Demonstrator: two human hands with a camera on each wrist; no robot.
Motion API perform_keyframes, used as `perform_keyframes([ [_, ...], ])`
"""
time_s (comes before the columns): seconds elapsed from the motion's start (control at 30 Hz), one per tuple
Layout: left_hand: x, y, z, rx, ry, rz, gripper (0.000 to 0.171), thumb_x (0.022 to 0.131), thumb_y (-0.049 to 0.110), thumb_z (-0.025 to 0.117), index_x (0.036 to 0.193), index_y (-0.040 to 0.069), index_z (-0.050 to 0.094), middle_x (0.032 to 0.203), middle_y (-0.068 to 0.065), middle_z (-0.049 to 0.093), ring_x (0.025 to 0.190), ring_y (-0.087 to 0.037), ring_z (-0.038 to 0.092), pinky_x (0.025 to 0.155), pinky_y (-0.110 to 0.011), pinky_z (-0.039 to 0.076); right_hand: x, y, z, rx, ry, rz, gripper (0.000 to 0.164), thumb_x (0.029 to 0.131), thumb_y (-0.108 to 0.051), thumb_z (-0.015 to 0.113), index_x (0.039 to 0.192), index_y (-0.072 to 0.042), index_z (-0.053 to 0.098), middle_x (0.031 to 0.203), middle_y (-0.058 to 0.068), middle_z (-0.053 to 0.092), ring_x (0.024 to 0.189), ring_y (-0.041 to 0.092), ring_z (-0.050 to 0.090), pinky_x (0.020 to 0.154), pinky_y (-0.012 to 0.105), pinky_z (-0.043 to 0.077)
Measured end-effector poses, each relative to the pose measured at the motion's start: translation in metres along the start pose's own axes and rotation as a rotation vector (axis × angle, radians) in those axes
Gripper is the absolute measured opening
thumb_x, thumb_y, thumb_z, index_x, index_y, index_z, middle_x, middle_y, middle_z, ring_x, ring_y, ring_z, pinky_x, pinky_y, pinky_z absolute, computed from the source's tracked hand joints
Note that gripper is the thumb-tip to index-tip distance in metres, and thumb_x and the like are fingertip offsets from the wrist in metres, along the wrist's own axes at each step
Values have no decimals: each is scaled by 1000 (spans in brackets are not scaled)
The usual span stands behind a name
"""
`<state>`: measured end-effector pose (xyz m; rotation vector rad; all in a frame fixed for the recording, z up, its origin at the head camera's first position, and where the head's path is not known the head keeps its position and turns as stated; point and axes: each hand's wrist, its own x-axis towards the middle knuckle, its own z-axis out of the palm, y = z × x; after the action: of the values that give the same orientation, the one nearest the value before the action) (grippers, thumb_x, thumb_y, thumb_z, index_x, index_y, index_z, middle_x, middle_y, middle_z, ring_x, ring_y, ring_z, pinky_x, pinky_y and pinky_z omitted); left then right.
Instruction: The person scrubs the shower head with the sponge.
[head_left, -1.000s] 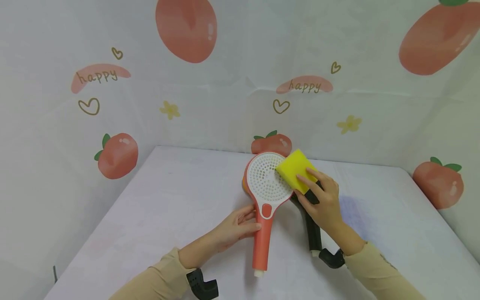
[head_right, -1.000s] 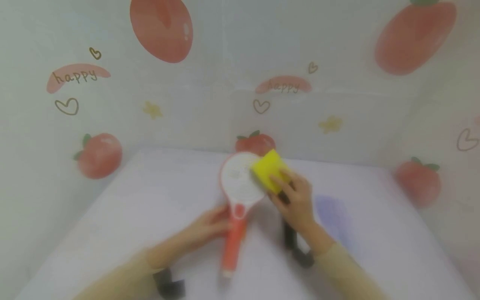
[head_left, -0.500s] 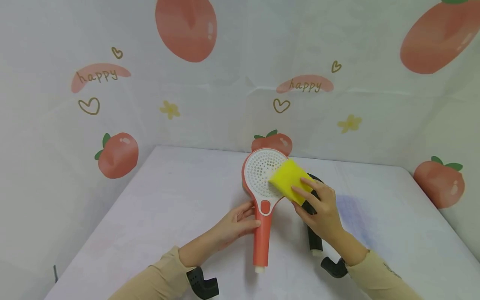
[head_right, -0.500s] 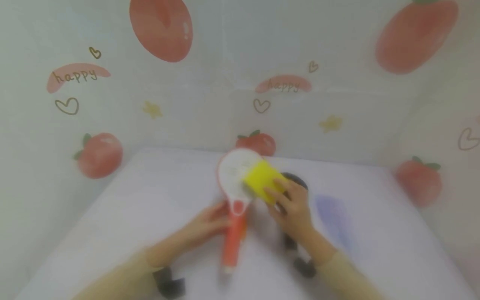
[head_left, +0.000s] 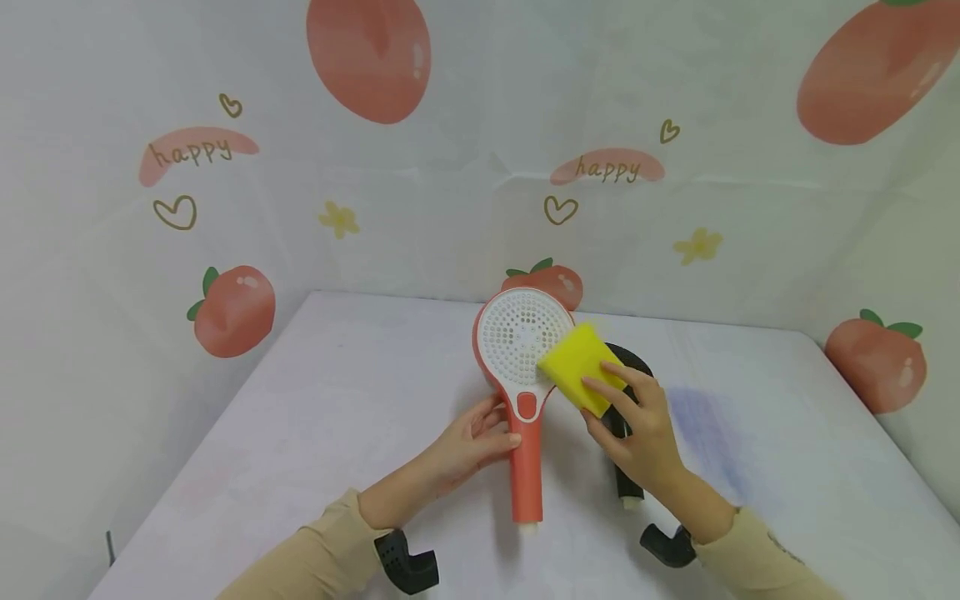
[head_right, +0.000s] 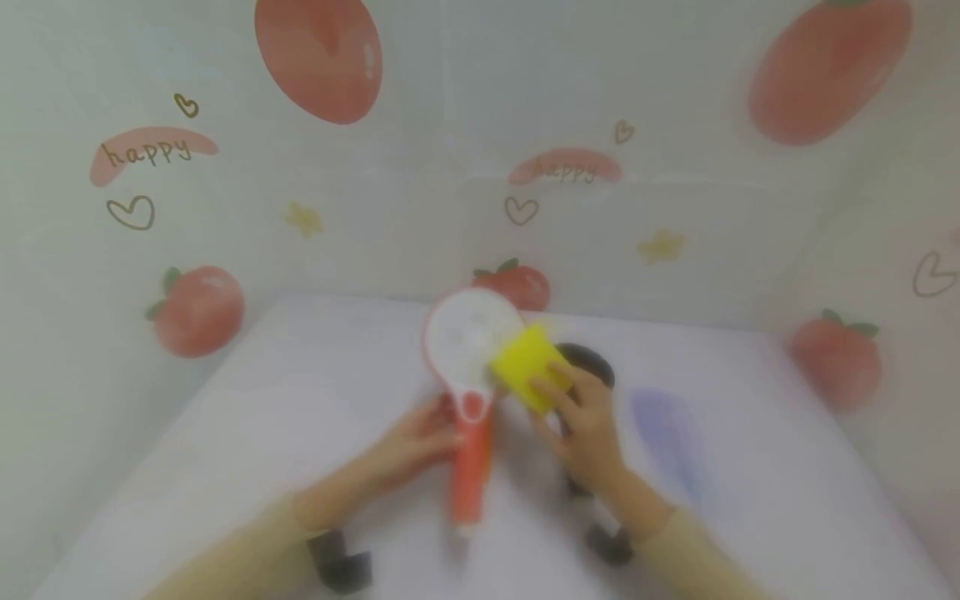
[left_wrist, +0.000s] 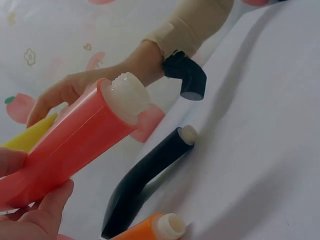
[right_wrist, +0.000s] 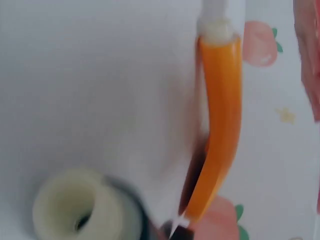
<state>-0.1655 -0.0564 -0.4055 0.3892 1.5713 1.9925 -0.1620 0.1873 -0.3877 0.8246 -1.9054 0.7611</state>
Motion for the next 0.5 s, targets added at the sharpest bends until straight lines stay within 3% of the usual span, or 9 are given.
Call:
perform_keyframes([
  [0.3, 3, 4, 1, -5, -7, 24, 76, 87, 15, 64, 148, 15, 18, 144, -9, 39, 122, -21, 51, 97, -33, 49, -1, -23, 6, 36, -28, 0, 40, 93, -39, 53, 99, -3, 68, 112, 24, 56, 102, 34, 45, 101, 15, 32],
  [0.5, 6, -1, -2, 15, -25, 50, 82, 85, 13, 67, 148, 20, 15, 143, -10, 38, 122, -24, 52, 96, -32, 50, -4, -31, 7, 65, -39, 16, 36, 93, -37, 53, 100, -6, 68, 112, 22, 56, 104, 30, 45, 103, 12, 32],
])
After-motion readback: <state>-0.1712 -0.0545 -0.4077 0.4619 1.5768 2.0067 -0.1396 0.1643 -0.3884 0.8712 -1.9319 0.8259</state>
